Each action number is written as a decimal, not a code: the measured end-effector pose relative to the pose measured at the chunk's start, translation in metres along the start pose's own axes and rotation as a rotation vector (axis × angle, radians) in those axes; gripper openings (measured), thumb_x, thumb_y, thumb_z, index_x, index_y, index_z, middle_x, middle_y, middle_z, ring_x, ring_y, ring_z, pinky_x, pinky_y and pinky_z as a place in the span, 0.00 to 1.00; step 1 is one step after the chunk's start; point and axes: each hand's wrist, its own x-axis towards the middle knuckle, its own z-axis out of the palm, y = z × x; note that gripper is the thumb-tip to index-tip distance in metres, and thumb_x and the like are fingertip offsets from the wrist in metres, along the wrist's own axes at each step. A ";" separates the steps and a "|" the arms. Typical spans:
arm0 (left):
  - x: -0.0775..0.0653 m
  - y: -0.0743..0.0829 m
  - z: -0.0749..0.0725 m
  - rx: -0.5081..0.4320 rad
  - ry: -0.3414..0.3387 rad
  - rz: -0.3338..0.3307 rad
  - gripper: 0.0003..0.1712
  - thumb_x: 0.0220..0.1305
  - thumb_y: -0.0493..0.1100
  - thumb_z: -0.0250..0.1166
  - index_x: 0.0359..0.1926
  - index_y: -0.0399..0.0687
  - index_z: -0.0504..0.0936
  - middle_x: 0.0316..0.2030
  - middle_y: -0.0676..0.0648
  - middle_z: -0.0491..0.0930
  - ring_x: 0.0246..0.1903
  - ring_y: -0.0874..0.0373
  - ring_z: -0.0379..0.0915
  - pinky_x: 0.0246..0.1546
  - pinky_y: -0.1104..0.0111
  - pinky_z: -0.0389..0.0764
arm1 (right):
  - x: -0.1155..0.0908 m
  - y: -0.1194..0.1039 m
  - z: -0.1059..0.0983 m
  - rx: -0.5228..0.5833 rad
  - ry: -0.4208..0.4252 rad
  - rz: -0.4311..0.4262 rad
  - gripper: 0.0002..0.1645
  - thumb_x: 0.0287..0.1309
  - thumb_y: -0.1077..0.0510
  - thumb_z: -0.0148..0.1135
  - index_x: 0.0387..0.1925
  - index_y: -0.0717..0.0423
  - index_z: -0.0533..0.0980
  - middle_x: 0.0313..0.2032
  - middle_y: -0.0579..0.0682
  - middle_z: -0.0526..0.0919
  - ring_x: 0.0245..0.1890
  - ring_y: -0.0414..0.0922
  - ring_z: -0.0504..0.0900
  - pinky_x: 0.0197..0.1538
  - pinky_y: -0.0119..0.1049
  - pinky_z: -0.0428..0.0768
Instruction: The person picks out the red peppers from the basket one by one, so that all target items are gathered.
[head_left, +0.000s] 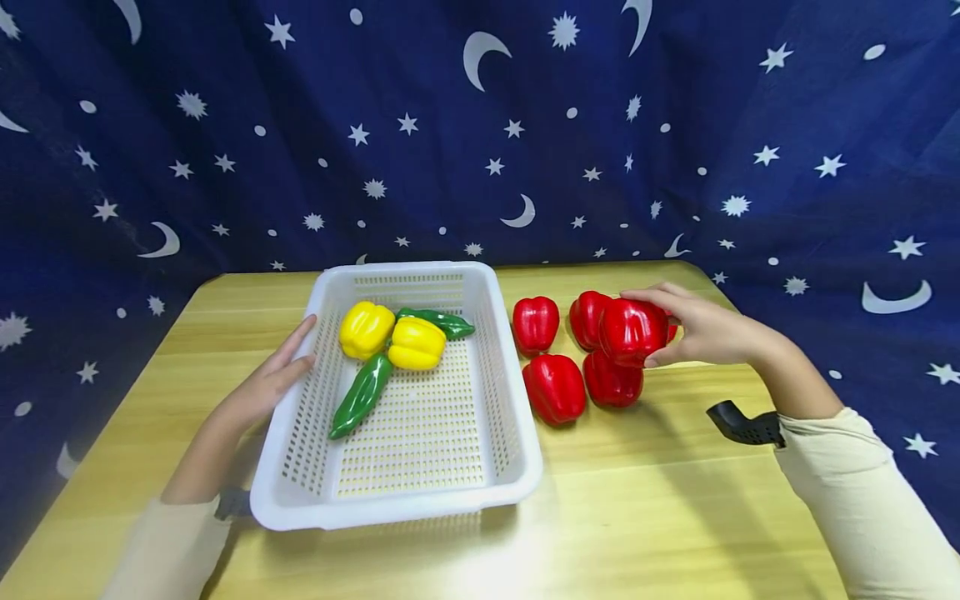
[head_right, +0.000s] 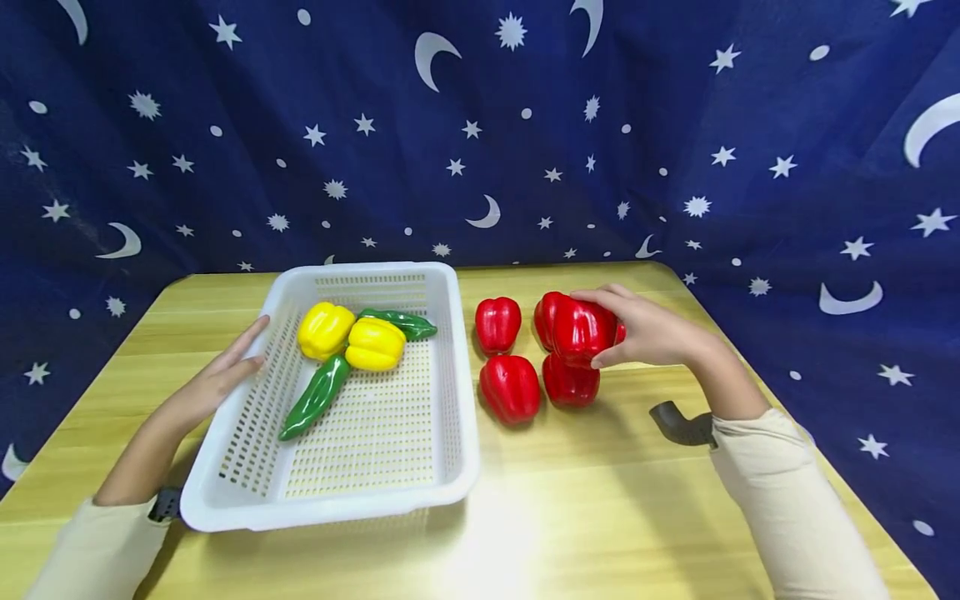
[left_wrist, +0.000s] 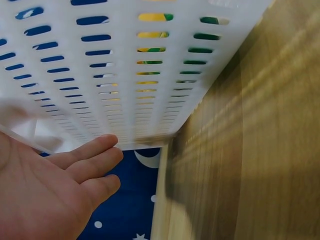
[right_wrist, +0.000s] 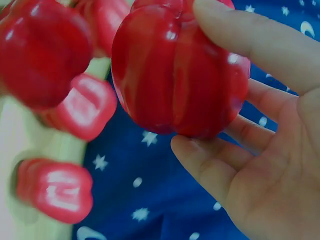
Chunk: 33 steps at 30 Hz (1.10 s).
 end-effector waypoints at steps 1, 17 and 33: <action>0.000 0.000 0.000 -0.001 0.002 -0.002 0.36 0.71 0.43 0.37 0.70 0.66 0.28 0.70 0.35 0.31 0.49 0.28 0.69 0.29 0.53 0.83 | -0.002 0.004 0.000 0.011 -0.004 0.012 0.49 0.37 0.60 0.74 0.63 0.58 0.60 0.53 0.57 0.66 0.48 0.54 0.72 0.47 0.50 0.80; -0.004 0.000 0.001 0.024 0.005 0.010 0.35 0.72 0.45 0.37 0.70 0.65 0.27 0.70 0.34 0.29 0.47 0.30 0.71 0.29 0.55 0.84 | -0.040 0.063 0.013 0.141 0.007 0.117 0.50 0.36 0.64 0.73 0.63 0.63 0.58 0.54 0.64 0.63 0.51 0.62 0.69 0.51 0.60 0.74; -0.003 0.000 0.002 0.015 0.005 -0.003 0.35 0.72 0.44 0.36 0.70 0.67 0.27 0.70 0.36 0.28 0.53 0.24 0.61 0.31 0.54 0.84 | -0.042 0.095 0.046 0.200 0.003 0.110 0.50 0.34 0.67 0.72 0.62 0.65 0.58 0.53 0.66 0.64 0.53 0.64 0.65 0.53 0.66 0.68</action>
